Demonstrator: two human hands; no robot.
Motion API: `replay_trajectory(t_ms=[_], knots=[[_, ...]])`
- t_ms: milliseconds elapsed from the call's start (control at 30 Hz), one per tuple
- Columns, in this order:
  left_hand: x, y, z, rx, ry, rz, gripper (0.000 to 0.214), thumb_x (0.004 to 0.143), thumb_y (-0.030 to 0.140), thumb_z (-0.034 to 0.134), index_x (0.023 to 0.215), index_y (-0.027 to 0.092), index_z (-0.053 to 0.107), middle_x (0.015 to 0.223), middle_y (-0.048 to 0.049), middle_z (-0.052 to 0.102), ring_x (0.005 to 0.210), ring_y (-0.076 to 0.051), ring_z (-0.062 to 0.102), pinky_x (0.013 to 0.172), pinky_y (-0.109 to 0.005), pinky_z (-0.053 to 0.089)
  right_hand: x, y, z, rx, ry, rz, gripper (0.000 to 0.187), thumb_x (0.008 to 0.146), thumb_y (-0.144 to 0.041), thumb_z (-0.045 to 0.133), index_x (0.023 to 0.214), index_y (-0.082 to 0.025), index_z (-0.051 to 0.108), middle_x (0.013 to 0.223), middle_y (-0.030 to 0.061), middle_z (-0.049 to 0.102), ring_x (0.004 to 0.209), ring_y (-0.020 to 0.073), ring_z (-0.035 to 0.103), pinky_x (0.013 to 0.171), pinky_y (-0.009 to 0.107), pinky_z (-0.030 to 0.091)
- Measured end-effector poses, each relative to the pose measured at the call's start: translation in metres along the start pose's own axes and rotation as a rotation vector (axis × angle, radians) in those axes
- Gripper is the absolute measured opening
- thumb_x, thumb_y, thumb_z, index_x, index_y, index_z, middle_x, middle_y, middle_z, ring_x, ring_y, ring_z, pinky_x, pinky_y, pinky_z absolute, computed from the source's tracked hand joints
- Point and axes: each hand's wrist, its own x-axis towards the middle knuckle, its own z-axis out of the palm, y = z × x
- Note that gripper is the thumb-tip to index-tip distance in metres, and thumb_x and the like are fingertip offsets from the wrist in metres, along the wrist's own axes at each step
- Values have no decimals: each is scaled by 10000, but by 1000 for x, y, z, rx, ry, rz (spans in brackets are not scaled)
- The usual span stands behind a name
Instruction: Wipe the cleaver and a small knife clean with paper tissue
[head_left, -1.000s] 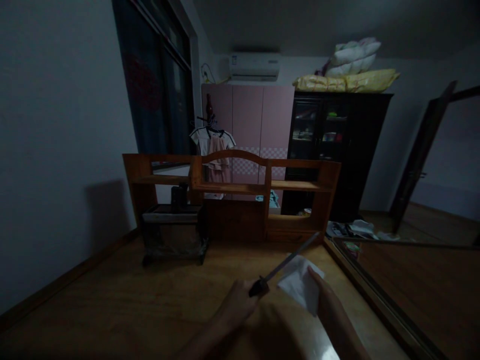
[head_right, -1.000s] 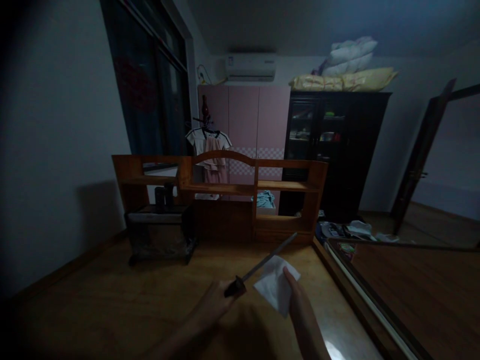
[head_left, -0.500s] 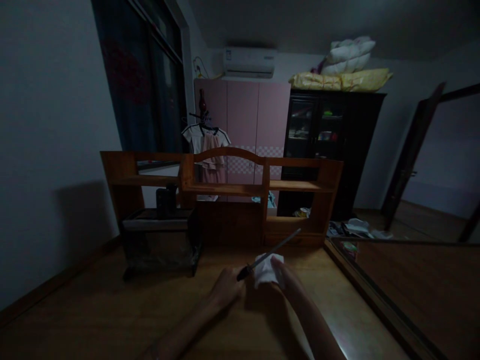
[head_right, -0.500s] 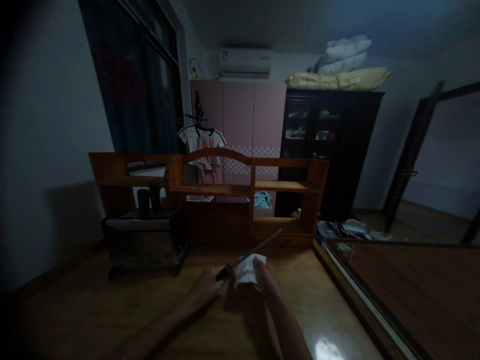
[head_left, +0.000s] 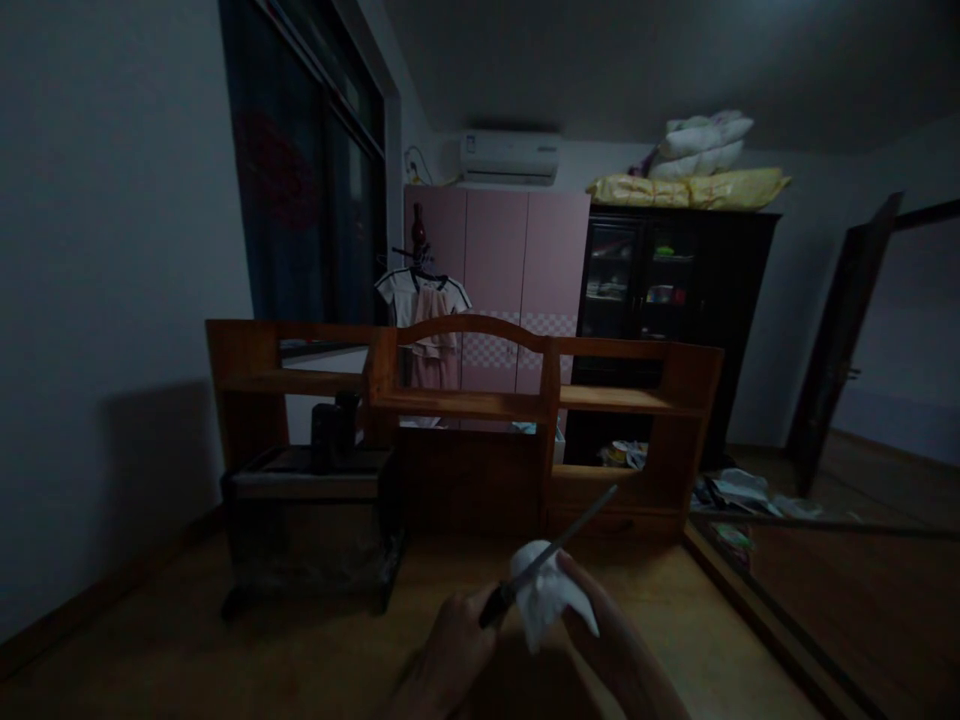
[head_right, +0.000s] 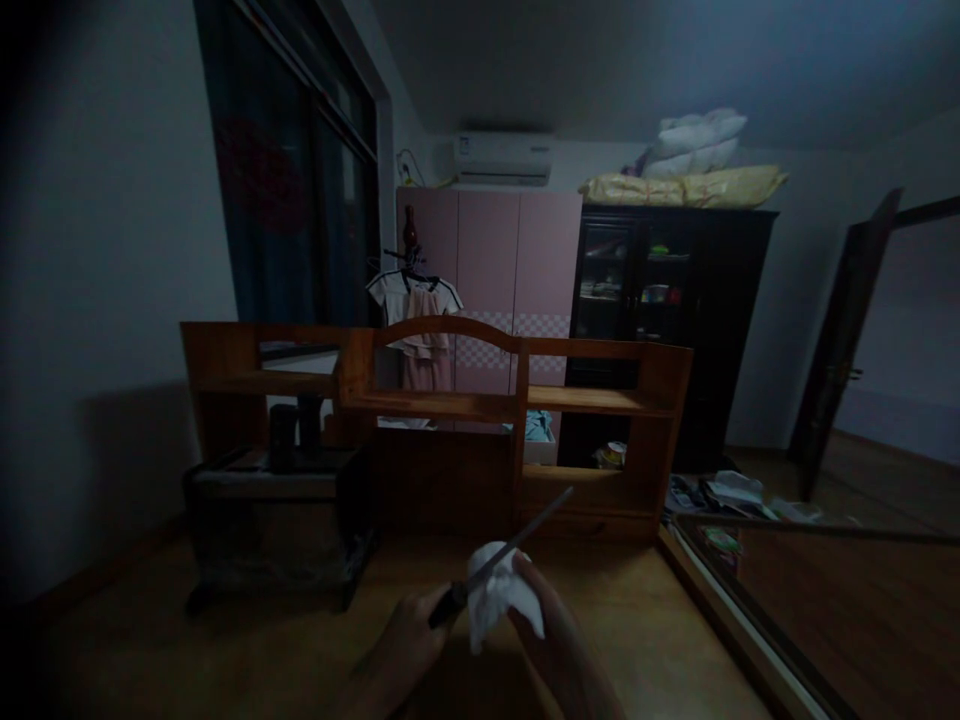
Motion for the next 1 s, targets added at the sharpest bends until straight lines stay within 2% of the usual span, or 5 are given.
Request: replay_trajectory(t_ms=[167, 400, 533, 700, 1000], knots=[[-4, 4, 2, 51, -49, -40, 257, 864, 210, 438, 857, 174, 692, 828, -59, 712, 745, -178, 638, 632, -209, 384, -3, 0, 6, 197, -12, -3, 248, 703, -379, 694, 882, -208, 703, 981, 69, 690, 994, 269, 622, 890, 393, 500], [-9, 6, 1, -192, -43, -35, 331, 885, 353, 449, 836, 112, 670, 817, -40, 707, 763, -209, 630, 567, -206, 371, -19, -6, 26, 278, -317, 47, 307, 671, -273, 687, 969, -199, 697, 1137, 95, 660, 1144, 274, 560, 1019, 393, 404], [-11, 10, -3, -203, -23, 29, 311, 869, 331, 464, 857, 112, 684, 862, -47, 704, 808, -215, 629, 653, -223, 418, -13, 11, 26, 113, -179, -25, 386, 617, -196, 775, 992, -190, 686, 1087, 85, 683, 1054, 237, 612, 1004, 359, 406], [-12, 15, -4, -103, -52, -38, 299, 841, 283, 458, 888, 129, 710, 851, -77, 713, 772, -218, 635, 677, -243, 437, 4, 25, 14, -316, 91, -123, 376, 446, -326, 876, 735, -157, 704, 745, 69, 710, 726, 259, 662, 705, 376, 538], [-10, 11, -2, -50, -7, -85, 291, 837, 255, 452, 904, 153, 717, 854, -73, 715, 793, -214, 638, 685, -241, 425, 4, 25, 10, -297, 101, -127, 426, 511, -409, 839, 827, -149, 719, 843, 91, 733, 815, 280, 681, 775, 388, 542]])
